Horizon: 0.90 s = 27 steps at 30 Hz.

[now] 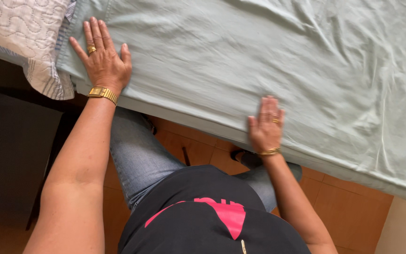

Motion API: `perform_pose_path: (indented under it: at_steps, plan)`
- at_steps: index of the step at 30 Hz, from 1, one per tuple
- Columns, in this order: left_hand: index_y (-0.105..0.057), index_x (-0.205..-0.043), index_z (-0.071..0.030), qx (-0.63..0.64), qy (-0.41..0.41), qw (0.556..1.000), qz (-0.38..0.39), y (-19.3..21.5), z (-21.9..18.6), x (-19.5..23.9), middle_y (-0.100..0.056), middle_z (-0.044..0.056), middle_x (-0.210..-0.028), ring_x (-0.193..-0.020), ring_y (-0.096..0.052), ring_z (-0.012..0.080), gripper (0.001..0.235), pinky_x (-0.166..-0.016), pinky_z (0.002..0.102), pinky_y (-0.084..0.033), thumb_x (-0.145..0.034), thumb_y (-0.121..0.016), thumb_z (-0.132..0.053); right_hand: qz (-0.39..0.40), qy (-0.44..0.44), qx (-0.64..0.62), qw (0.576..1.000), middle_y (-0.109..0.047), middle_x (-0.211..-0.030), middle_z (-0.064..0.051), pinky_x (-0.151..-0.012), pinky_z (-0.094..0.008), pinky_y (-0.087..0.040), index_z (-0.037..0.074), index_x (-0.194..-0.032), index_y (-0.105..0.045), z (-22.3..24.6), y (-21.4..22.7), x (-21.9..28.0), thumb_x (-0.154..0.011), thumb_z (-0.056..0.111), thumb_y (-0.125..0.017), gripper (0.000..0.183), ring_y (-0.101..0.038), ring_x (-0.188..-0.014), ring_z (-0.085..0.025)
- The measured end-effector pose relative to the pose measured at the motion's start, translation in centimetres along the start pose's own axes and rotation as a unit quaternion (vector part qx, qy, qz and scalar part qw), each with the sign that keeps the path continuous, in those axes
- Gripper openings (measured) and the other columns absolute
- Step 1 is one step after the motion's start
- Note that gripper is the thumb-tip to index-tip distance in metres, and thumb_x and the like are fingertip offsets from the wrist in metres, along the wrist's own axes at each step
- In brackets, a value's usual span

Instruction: The person sits on the floor and smooths a light green bed sheet on a bed using both hands. They repeatedly pat and rub the fabric to remove wrinkles and adjust the sheet's position.

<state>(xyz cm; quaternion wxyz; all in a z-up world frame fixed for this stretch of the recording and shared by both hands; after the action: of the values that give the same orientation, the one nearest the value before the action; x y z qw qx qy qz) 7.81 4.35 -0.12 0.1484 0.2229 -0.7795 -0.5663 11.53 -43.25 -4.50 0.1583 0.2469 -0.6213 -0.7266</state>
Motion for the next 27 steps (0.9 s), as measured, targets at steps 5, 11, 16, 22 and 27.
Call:
perform_pose_path:
  at_steps: [5,11,16,22,27]
  plan:
    - [-0.021,-0.164,0.010,-0.015,-0.011,0.999,-0.029,0.6,-0.5,0.1,-0.015,0.024,-0.170,-0.156,-0.007,0.0367,0.071,-0.118,0.069,0.007,-0.110,-0.040,-0.033,0.021,-0.188,0.024,0.982,-0.022,-0.170,-0.023,-0.125,-0.056,-0.006,-0.003,-0.163,-0.023,-11.7,2.4,-0.4,-0.111,0.047,-0.025,0.072,-0.016,-0.158,-0.036]
    - [-0.018,-0.165,0.008,-0.011,0.010,1.000,-0.018,1.3,-1.4,0.3,-0.012,0.022,-0.172,-0.157,-0.003,0.0335,0.073,-0.118,0.066,0.010,-0.109,-0.036,-0.034,0.023,-0.312,0.008,0.950,-0.018,-0.171,-0.017,-0.125,-0.055,-0.005,0.005,-0.164,-0.021,-12.1,1.5,-8.7,-0.109,0.050,-0.033,0.072,-0.013,-0.157,-0.032]
    - [-0.017,-0.164,0.007,-0.024,0.015,0.999,-0.025,1.8,-1.5,0.3,-0.013,0.022,-0.172,-0.157,-0.005,0.0341,0.072,-0.119,0.068,0.008,-0.108,-0.036,-0.035,0.044,-0.152,-0.002,0.987,-0.012,-0.172,-0.015,-0.128,-0.053,-0.005,0.003,-0.165,-0.016,1.4,-1.8,-15.6,-0.110,0.051,-0.032,0.074,-0.008,-0.160,-0.030]
    - [-0.007,-0.165,-0.005,-0.073,0.059,0.995,0.044,-1.0,-4.4,-0.5,0.001,0.010,-0.173,-0.159,0.003,0.0274,0.074,-0.124,0.065,0.006,-0.106,-0.016,-0.049,0.066,0.025,-0.057,0.996,-0.019,-0.171,-0.016,-0.129,-0.053,-0.005,0.002,-0.163,-0.020,11.6,-2.2,-11.0,-0.109,0.048,-0.028,0.071,-0.011,-0.160,-0.029]
    - [-0.010,-0.165,-0.003,-0.084,-0.028,0.995,0.049,-5.2,-13.7,-1.3,-0.002,0.014,-0.172,-0.159,0.000,0.0304,0.076,-0.124,0.067,0.000,-0.107,-0.025,-0.049,0.020,0.028,-0.034,0.999,-0.021,-0.172,-0.014,-0.131,-0.049,-0.007,0.005,-0.164,-0.022,8.3,-1.5,-3.3,-0.110,0.047,-0.029,0.069,-0.016,-0.160,-0.027]
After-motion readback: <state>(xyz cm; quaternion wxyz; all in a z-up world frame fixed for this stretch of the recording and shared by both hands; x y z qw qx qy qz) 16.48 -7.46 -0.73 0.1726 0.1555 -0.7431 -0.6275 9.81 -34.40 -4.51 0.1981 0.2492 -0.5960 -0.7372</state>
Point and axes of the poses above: each hand's wrist, its own x-axis away from the middle knuckle, its own y-axis out of the back of the hand, z = x × y, the point moved 9 cm from there along -x, towards the middle knuckle
